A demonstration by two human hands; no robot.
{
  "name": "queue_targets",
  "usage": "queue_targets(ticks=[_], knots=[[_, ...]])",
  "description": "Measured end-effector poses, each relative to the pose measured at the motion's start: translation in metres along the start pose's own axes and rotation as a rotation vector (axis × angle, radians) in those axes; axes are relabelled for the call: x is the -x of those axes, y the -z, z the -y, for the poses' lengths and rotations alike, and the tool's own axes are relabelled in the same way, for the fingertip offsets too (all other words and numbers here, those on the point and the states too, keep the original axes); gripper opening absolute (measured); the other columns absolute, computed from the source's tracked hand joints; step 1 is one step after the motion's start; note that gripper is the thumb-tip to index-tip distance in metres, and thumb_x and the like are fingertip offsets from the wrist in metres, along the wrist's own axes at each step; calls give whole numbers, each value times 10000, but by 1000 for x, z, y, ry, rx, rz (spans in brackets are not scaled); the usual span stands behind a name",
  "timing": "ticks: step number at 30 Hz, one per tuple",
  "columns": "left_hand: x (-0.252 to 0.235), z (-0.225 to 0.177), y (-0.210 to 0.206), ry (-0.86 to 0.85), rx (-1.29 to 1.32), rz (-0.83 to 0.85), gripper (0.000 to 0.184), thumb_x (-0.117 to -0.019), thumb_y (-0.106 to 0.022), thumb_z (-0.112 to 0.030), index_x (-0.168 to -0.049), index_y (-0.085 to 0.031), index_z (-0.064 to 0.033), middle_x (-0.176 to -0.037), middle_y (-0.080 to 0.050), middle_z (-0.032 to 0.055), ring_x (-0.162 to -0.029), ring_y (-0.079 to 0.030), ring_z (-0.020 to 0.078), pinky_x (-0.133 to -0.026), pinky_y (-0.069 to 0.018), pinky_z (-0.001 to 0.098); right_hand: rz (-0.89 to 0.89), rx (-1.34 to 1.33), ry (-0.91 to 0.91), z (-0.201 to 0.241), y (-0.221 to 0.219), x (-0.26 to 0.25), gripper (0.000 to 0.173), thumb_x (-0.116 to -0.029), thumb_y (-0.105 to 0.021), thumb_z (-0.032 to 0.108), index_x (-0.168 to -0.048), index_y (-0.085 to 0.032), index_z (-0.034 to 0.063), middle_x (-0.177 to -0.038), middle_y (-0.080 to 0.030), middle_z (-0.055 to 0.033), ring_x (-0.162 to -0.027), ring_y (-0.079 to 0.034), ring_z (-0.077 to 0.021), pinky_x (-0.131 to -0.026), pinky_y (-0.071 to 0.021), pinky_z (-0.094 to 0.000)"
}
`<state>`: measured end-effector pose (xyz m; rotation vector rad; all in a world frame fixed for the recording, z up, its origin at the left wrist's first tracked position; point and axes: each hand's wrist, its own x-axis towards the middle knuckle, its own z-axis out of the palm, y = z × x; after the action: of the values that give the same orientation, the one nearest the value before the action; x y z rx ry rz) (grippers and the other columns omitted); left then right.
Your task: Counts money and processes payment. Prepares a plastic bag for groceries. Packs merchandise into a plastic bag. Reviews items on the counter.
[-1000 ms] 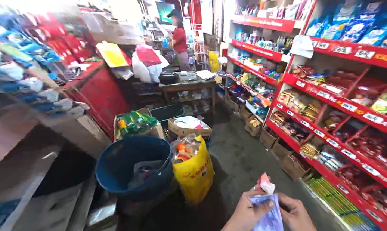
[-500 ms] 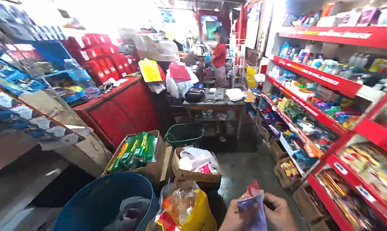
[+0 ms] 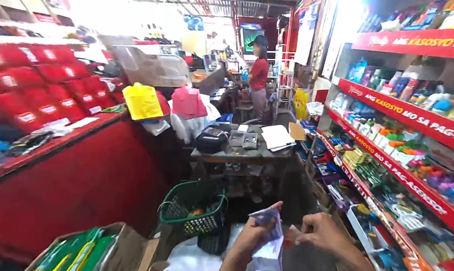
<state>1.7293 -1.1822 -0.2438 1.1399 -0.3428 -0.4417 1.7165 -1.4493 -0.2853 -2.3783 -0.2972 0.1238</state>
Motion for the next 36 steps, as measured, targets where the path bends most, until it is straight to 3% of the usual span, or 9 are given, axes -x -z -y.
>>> queue_targets(ticks=[6,10,13,18,21,27,30,33,36], knots=[[-158,-7,41,152,-100,135,163,-974,-670,-149,-1090,-770,-93,-957,-770,35,-842,-722,113,-818,-610,329,-138,-512,78,-43,69,-166,307,-816,-851,337,-754,-632,132,-673,-626,16,-612,-610,-107,-580,-537,-325],[-243,2,87,109,-185,-152,107,-949,-700,-133,-989,-769,-62,-845,-750,37,-734,-696,100,-707,-599,300,-264,-847,4,-59,70,-280,252,-907,-776,258,-997,-650,59,-781,-655,-38,-683,-635,-136,-631,-561,-333],[-313,17,114,-24,-244,-459,155,-949,-693,-52,-1086,-752,-12,-969,-766,88,-880,-726,149,-840,-612,344,-122,-949,7,-80,31,-347,684,-900,-786,241,-1452,-412,87,-1080,-716,-80,-926,-717,-198,-809,-625,-415],[-443,53,173,-99,-394,-629,400,-1008,-605,-81,-1406,-574,-43,-1269,-697,109,-1133,-687,185,-1008,-566,392,-102,-871,14,-142,-14,-475,730,-917,-690,74,-1550,-329,111,-1172,-707,-114,-1011,-712,-216,-888,-607,-432],[-502,52,216,-36,-548,-788,618,-977,-652,-150,-1541,-405,-94,-1257,-687,128,-1053,-705,214,-906,-600,424,-86,-809,-13,-177,7,-568,699,-960,-603,23,-1574,-285,130,-1151,-730,-126,-984,-739,-233,-881,-626,-448],[-516,90,305,431,-1136,-871,657,-848,-823,-364,-1429,-595,-159,-1530,-466,207,-1097,-687,385,-886,-596,545,-158,-955,-373,-248,10,-757,678,-943,-591,107,-1551,-293,114,-1259,-621,-219,-1003,-678,-307,-785,-598,-500],[-511,122,326,279,-1337,-885,466,-820,-845,-342,-1256,-740,-217,-1484,-530,181,-909,-736,320,-738,-626,498,-168,-744,-417,-278,-36,-812,820,-902,-637,112,-1589,-189,129,-1265,-604,-275,-1016,-676,-373,-791,-588,-568],[-512,136,341,141,-1402,-841,265,-821,-842,-323,-1064,-805,-223,-1423,-613,115,-954,-748,276,-750,-634,461,-95,-388,-343,-294,-79,-822,1084,-790,-731,121,-1613,-27,133,-1315,-604,-249,-1076,-688,-386,-830,-590,-611],[-514,148,351,-65,-1281,-841,83,-834,-811,-189,-899,-802,-137,-1140,-728,97,-971,-731,211,-849,-621,375,-198,-543,-21,-294,-86,-822,983,-802,-646,-38,-1622,-153,185,-1431,-555,-130,-1195,-637,-227,-936,-586,-449]])
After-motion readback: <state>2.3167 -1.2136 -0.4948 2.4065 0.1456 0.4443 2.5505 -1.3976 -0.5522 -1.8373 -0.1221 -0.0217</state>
